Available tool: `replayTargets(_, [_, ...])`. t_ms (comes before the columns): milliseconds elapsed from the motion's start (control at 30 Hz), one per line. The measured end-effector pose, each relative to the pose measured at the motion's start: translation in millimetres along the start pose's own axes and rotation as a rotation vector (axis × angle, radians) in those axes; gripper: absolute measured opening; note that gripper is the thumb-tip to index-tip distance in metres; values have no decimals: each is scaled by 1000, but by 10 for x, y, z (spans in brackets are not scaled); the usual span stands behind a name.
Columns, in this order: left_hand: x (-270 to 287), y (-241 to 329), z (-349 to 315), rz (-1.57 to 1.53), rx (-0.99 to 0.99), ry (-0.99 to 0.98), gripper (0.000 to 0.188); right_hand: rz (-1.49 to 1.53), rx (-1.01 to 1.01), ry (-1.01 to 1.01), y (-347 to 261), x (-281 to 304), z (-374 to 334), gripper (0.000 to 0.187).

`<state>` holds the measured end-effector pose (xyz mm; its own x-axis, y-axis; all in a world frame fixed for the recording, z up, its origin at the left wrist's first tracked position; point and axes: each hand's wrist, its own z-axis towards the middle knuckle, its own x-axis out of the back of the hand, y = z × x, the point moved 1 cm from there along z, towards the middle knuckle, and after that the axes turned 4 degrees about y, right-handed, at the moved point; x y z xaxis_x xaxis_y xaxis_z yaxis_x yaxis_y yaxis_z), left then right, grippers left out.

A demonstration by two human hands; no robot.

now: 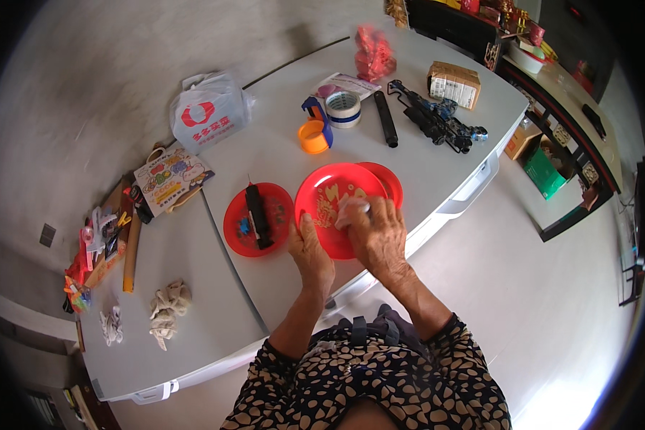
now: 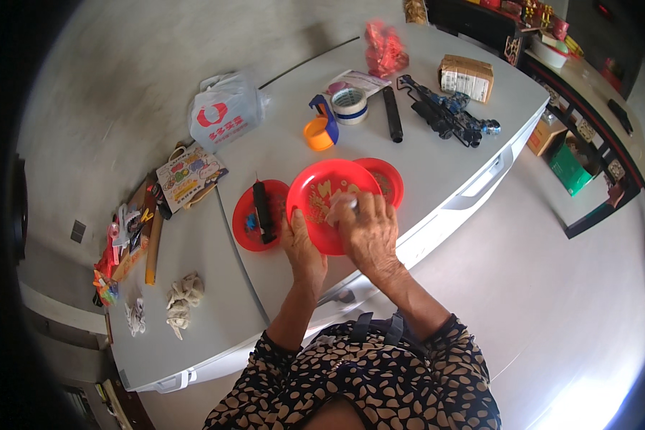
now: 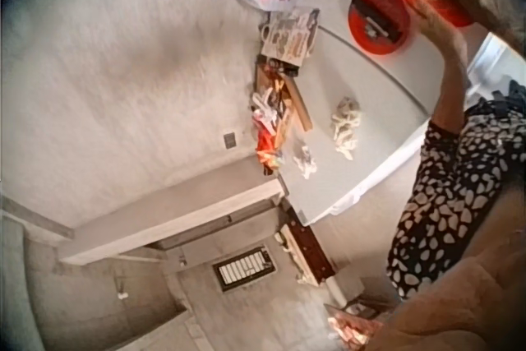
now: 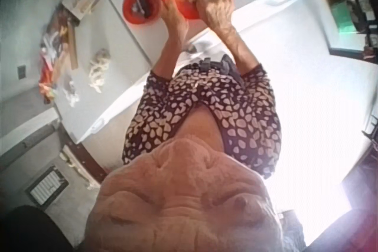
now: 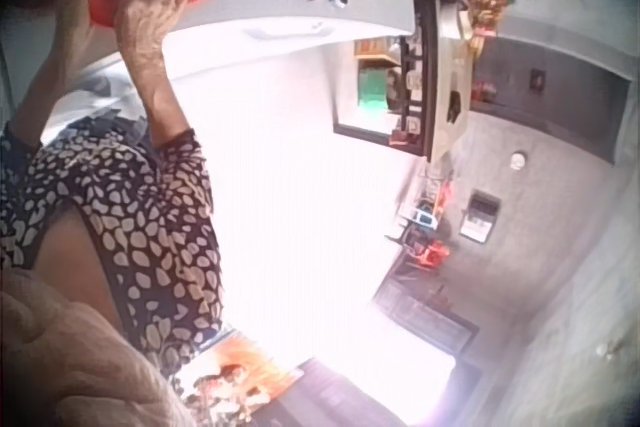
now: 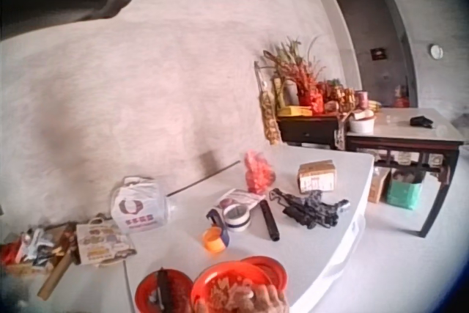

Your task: The person wipes a black syringe and a small blue plastic piece with a white cloth. They then proceed to wipe the inside and outside of several red plastic plates with gold designs using the same cloth.

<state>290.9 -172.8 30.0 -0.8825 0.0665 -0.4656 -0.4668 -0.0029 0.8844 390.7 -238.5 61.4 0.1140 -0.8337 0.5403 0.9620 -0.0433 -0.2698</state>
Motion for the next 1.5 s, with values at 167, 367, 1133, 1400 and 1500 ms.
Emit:
replayTargets(167, [57,66,206,21,-44,-34,16,95,97,-104,-292,87,-221,18])
replayTargets(367, [-77,-187,502,129,-246,28,12,-173,19,75,88,-26,-23,20])
replayTargets(1133, [-578,-275,505,778,-309,-102,56,468,-569,-15,1309,50,425,18])
replayTargets(1400, [-521,-217,388,1125,-789,42,38,644,-629,-81,1281,-56,393,24])
replayTargets(1500, [-413,-118,438,500,-451,-97,37,898,-765,-149,1190,-5,439,24])
